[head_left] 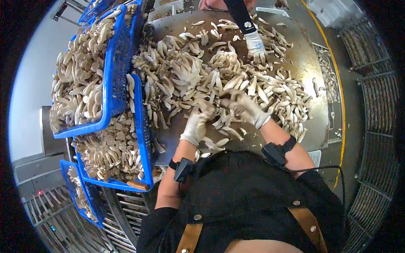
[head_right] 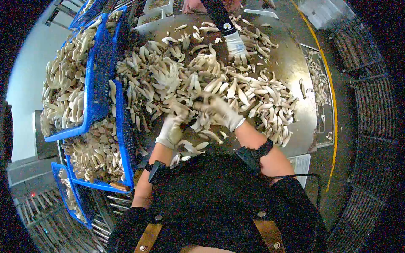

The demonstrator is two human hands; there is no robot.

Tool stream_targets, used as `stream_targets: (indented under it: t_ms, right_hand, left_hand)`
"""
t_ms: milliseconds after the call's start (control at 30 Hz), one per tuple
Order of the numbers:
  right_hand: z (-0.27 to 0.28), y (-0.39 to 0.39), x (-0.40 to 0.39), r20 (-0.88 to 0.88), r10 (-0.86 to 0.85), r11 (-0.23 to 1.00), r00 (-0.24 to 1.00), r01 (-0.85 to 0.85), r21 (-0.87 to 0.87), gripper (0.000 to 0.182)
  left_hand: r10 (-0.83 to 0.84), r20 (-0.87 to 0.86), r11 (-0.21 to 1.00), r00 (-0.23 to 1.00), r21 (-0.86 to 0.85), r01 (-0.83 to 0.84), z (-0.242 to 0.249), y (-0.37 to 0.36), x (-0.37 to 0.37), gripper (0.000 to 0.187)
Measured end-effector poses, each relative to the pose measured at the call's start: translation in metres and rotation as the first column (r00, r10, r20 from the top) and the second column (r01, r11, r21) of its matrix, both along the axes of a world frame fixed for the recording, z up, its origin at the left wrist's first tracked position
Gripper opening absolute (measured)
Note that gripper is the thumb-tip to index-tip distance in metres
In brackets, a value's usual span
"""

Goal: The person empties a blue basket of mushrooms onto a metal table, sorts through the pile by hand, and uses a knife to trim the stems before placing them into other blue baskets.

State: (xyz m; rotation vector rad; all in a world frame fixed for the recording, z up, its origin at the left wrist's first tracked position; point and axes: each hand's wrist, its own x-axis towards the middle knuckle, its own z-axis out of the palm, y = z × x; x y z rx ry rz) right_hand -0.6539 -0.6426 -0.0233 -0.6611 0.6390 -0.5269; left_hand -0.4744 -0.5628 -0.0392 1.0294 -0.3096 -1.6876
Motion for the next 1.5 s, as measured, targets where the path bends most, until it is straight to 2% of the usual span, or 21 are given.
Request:
stream_targets:
  t_ms: [33, 67, 100, 133, 200, 333, 433, 567, 700, 800, 833, 900, 967, 1033, 1200, 1233, 1300, 1333, 1433, 1467, 1500]
  right_hand:
    - [0.003, 0.005, 0.005, -0.002, 0.066, 0.996, 0.998, -0.066, -0.067, 0.038]
    - [0.008, 0.010, 0.011, -0.604, 0.034, 0.736, 0.796, -0.429, -0.524, 0.041]
    - [0.013, 0.013, 0.015, -0.631, -0.177, 0.555, 0.755, -0.453, -0.698, 0.046]
    - [0.018, 0.007, 0.011, -0.504, 0.001, 0.843, 0.864, -0.272, -0.464, 0.049]
    - [0.031, -0.002, 0.004, -0.180, 0.026, 1.000, 0.983, -0.027, -0.006, 0.054]
    - [0.001, -0.003, 0.012, -0.468, 0.068, 0.935, 0.881, -0.220, -0.278, 0.050]
    - [0.014, -0.007, 0.006, -0.286, -0.081, 0.983, 0.955, 0.030, -0.180, 0.058]
    - [0.009, -0.010, 0.011, -0.376, 0.199, 0.850, 0.905, -0.350, -0.394, 0.049]
    - [0.009, -0.018, -0.010, -0.127, 0.165, 0.984, 0.978, -0.171, -0.039, 0.059]
    - [0.028, -0.044, -0.016, -0.345, 0.499, 0.818, 0.795, -0.563, -0.114, 0.077]
    - [0.054, -0.056, -0.003, -0.802, 0.265, 0.486, 0.536, -0.792, -0.369, 0.073]
    - [0.001, -0.081, 0.027, -0.628, -0.266, 0.155, 0.731, -0.611, -0.776, 0.060]
    - [-0.030, -0.095, 0.053, -0.690, -0.467, -0.008, 0.553, -0.783, -0.622, 0.046]
    - [-0.039, -0.108, 0.072, -0.917, -0.270, 0.110, 0.294, -0.937, -0.332, 0.033]
    - [-0.056, -0.108, 0.036, -0.694, -0.348, 0.394, 0.630, -0.574, -0.718, 0.051]
    - [-0.046, -0.098, 0.025, -0.652, -0.130, 0.815, 0.747, -0.295, -0.499, 0.055]
    - [-0.011, -0.067, 0.014, -0.541, -0.101, 0.959, 0.835, -0.062, -0.276, 0.056]
    - [-0.026, -0.055, 0.005, -0.580, -0.161, 0.885, 0.798, -0.143, -0.443, 0.056]
    - [-0.052, -0.032, -0.028, -0.771, -0.369, 0.755, 0.518, -0.317, -0.575, 0.052]
    - [-0.089, -0.042, -0.057, -0.562, -0.406, 0.832, 0.720, 0.036, -0.554, 0.055]
    - [-0.094, -0.045, -0.075, -0.575, -0.420, 0.837, 0.702, 0.054, -0.545, 0.060]
  left_hand:
    - [0.011, 0.142, 0.999, 0.990, -0.047, -0.005, 0.002, 0.002, -0.006, 0.044]
    - [-0.172, 0.376, 0.977, 0.910, -0.056, 0.208, 0.014, 0.000, -0.008, 0.055]
    - [-0.204, 0.388, 0.976, 0.899, 0.007, 0.218, -0.002, 0.001, -0.004, 0.055]
    - [-0.156, 0.229, 0.985, 0.961, -0.040, 0.169, 0.016, 0.000, -0.005, 0.057]
    - [-0.136, 0.043, 0.989, 0.990, -0.055, 0.138, -0.023, -0.003, 0.015, 0.054]
    - [-0.275, 0.205, 0.949, 0.939, -0.099, 0.300, 0.023, -0.001, -0.001, 0.026]
    - [0.019, 0.087, 0.998, 0.996, 0.055, -0.023, 0.003, -0.002, 0.004, 0.015]
    - [-0.519, 0.183, 0.834, 0.835, -0.107, 0.542, -0.003, 0.002, -0.004, 0.055]
    - [-0.149, 0.418, 0.984, 0.896, 0.154, 0.092, -0.004, -0.002, 0.009, 0.032]
    - [-0.073, 0.651, 0.997, 0.755, 0.064, 0.041, -0.040, 0.012, 0.028, 0.035]
    - [-0.043, 0.760, 0.999, 0.648, 0.027, 0.034, -0.059, 0.016, 0.036, 0.039]
    - [-0.133, 0.872, 0.990, 0.471, 0.144, 0.012, -0.039, 0.021, 0.036, 0.046]
    - [-0.116, 0.876, 0.990, 0.468, 0.142, -0.022, -0.058, 0.026, 0.036, 0.039]
    - [-0.118, 0.839, 0.989, 0.531, 0.150, -0.017, -0.040, 0.029, 0.037, 0.034]
    - [0.129, 0.425, 0.969, 0.896, 0.137, -0.204, -0.027, 0.026, 0.048, 0.040]
    - [0.209, 0.334, 0.968, 0.919, 0.063, -0.244, -0.034, 0.024, 0.045, 0.041]
    - [0.059, 0.343, 0.996, 0.937, 0.039, -0.077, -0.009, 0.009, 0.018, 0.060]
    - [-0.111, 0.188, 0.993, 0.976, 0.053, 0.103, -0.008, 0.004, 0.007, 0.060]
    - [-0.289, 0.605, 0.862, 0.742, -0.173, 0.476, -0.031, -0.006, -0.020, 0.063]
    - [-0.408, 0.510, 0.864, 0.757, -0.051, 0.501, -0.020, -0.009, -0.016, 0.066]
    - [-0.260, 0.725, 0.893, 0.637, -0.070, 0.444, -0.033, -0.005, -0.009, 0.069]
